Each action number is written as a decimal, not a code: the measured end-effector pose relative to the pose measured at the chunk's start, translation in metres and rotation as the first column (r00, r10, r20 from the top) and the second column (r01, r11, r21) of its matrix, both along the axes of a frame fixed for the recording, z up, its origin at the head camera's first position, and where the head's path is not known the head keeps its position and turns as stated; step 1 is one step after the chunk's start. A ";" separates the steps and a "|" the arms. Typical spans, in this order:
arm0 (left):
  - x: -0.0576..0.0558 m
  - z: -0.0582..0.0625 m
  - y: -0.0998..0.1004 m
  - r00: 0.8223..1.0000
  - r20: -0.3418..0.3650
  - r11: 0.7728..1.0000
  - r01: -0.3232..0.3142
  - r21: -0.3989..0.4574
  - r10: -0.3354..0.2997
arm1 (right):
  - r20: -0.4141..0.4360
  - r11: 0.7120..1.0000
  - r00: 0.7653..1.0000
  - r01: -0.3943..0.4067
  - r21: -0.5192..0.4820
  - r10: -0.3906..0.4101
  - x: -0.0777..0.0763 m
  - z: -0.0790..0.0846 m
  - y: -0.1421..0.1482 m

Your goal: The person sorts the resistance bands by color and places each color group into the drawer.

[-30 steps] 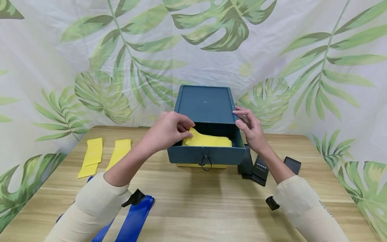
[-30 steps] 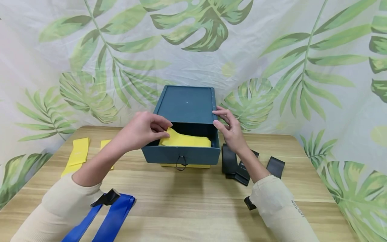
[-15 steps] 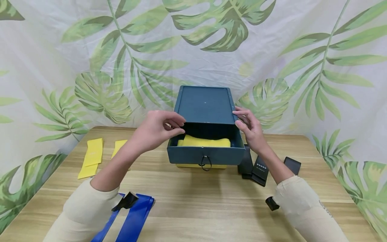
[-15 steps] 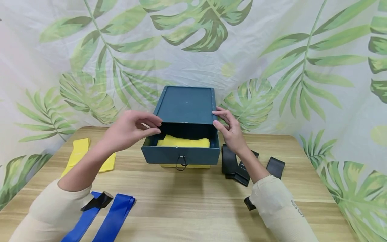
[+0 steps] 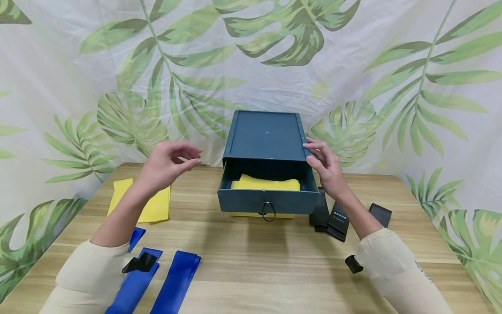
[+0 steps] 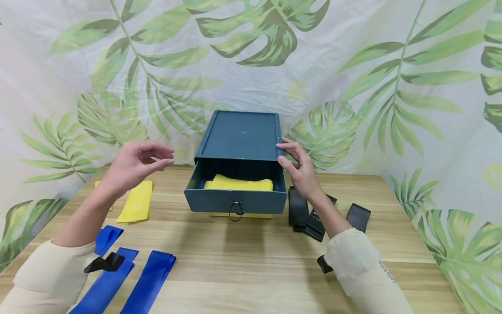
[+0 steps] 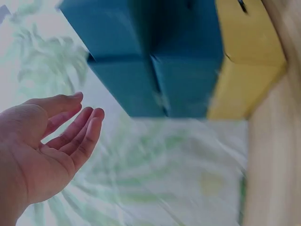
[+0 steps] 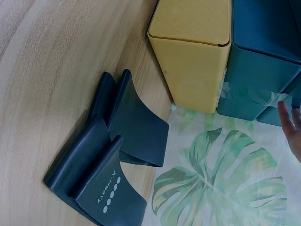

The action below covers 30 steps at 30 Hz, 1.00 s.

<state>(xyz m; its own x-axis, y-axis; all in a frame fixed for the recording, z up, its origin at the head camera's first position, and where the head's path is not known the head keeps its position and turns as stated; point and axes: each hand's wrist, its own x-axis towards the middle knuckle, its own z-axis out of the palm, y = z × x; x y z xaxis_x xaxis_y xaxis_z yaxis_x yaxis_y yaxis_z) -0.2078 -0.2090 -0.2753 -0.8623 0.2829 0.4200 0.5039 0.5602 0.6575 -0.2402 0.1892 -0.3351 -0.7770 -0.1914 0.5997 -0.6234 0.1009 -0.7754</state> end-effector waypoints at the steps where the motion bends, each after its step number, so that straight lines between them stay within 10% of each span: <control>1: -0.003 -0.005 -0.006 1.000 0.007 1.000 -0.018 -0.015 0.018 | -0.002 1.000 1.000 0.001 0.001 -0.001 0.000 0.000 0.000; 13: -0.040 -0.074 -0.073 0.970 0.186 0.986 -0.145 -0.085 0.159 | 0.018 1.000 1.000 -0.014 -0.010 0.014 0.001 0.001 0.000; 30: -0.071 -0.139 -0.116 0.938 0.155 0.931 -0.266 -0.250 0.310 | 0.022 1.000 1.000 -0.006 0.009 0.005 0.000 0.000 0.002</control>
<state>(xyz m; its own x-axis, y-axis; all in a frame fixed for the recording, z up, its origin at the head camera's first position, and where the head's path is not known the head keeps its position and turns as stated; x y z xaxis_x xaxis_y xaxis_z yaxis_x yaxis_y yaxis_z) -0.2784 -0.3254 -0.4143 -0.9773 0.0775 0.1970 0.1780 0.8047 0.5663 -0.2400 0.1909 -0.3349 -0.7888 -0.2008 0.5810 -0.6069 0.1045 -0.7879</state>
